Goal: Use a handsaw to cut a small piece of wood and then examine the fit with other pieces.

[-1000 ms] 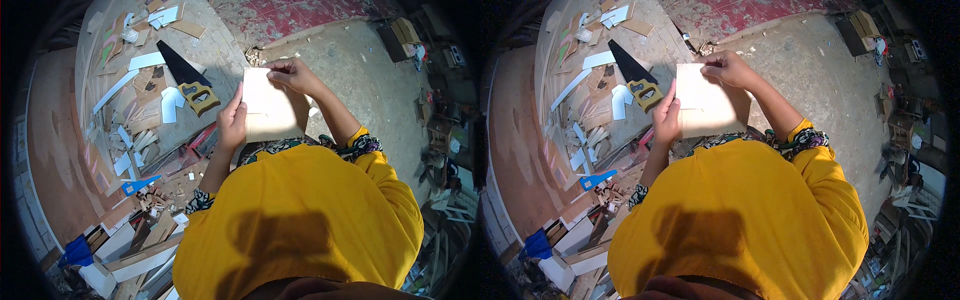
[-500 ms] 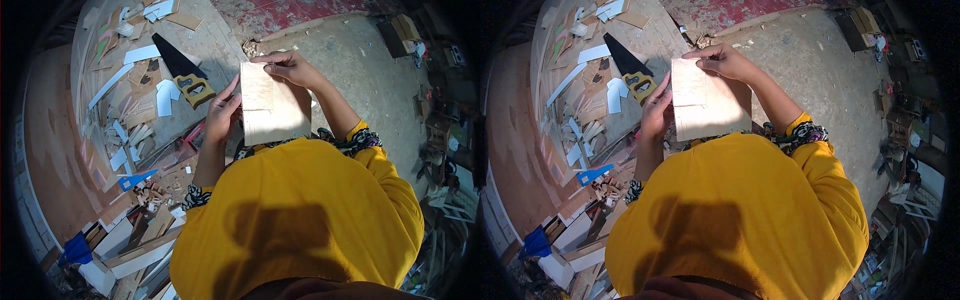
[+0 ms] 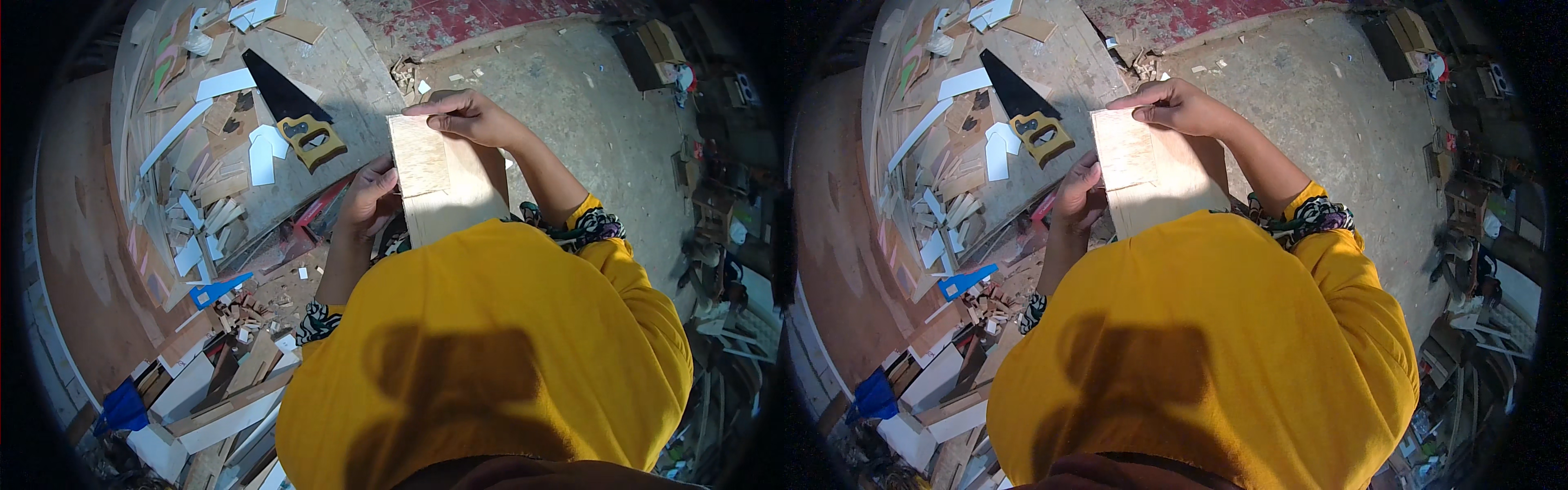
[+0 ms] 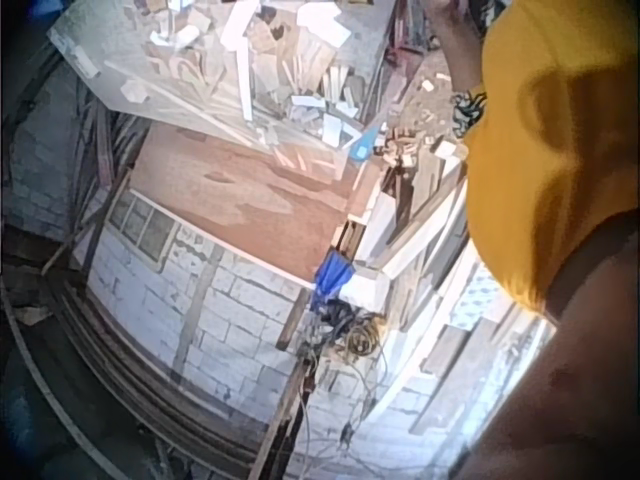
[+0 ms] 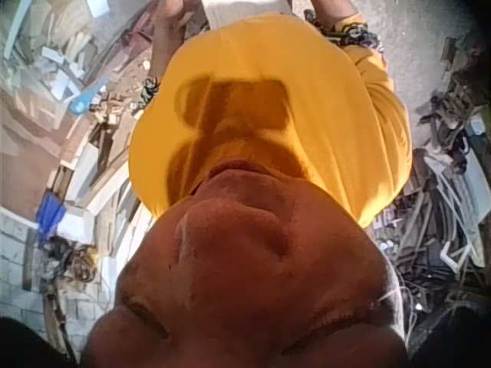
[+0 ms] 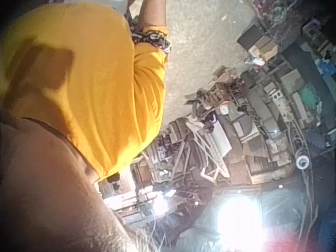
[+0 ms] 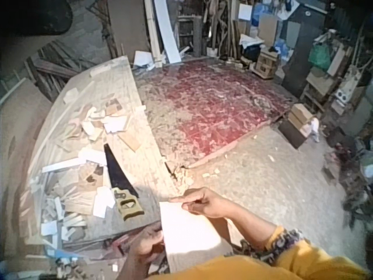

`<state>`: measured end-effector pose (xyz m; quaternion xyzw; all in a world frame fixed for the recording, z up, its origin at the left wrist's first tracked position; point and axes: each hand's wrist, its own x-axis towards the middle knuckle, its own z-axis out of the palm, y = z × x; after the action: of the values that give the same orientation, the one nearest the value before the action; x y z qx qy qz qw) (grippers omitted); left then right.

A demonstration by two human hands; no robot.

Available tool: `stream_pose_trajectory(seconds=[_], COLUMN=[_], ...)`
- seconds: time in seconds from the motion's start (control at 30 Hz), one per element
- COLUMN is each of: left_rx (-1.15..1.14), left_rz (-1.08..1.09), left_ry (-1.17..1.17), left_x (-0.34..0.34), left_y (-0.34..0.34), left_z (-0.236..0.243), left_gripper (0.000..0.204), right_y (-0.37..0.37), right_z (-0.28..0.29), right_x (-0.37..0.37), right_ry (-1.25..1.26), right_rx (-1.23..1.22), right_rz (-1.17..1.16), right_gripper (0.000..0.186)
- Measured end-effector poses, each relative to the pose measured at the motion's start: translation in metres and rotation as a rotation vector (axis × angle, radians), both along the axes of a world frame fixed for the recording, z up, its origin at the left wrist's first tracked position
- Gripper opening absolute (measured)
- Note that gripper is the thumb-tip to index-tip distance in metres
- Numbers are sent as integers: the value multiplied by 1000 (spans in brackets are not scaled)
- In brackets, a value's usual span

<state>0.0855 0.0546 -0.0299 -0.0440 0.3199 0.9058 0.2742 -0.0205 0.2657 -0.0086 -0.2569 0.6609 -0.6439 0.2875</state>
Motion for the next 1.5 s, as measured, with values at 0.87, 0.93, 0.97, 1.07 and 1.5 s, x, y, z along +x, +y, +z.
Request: stream_pose_trajectory(seconds=[0.87, 0.93, 0.97, 1.07, 1.5], left_rx=[-53, -26, -26, 12, 4], left_rz=[71, 88, 88, 104, 184], left_ry=[44, 28, 29, 17, -65], left_x=[14, 15, 15, 18, 23], left_y=[5, 6, 6, 6, 3], left_z=[-9, -8, -9, -9, -3], left_gripper=[51, 48, 48, 44, 36], right_y=[1, 0, 1, 3, -1], right_z=[-7, -8, -5, 9, 9], right_x=[14, 15, 17, 25, 43], right_ry=[264, 335, 444, 491, 798], right_rx=[7, -9, 60, 194, 429], right_rz=[-40, -66, -82, -50, 2], right_gripper=[28, 29, 28, 34, 95])
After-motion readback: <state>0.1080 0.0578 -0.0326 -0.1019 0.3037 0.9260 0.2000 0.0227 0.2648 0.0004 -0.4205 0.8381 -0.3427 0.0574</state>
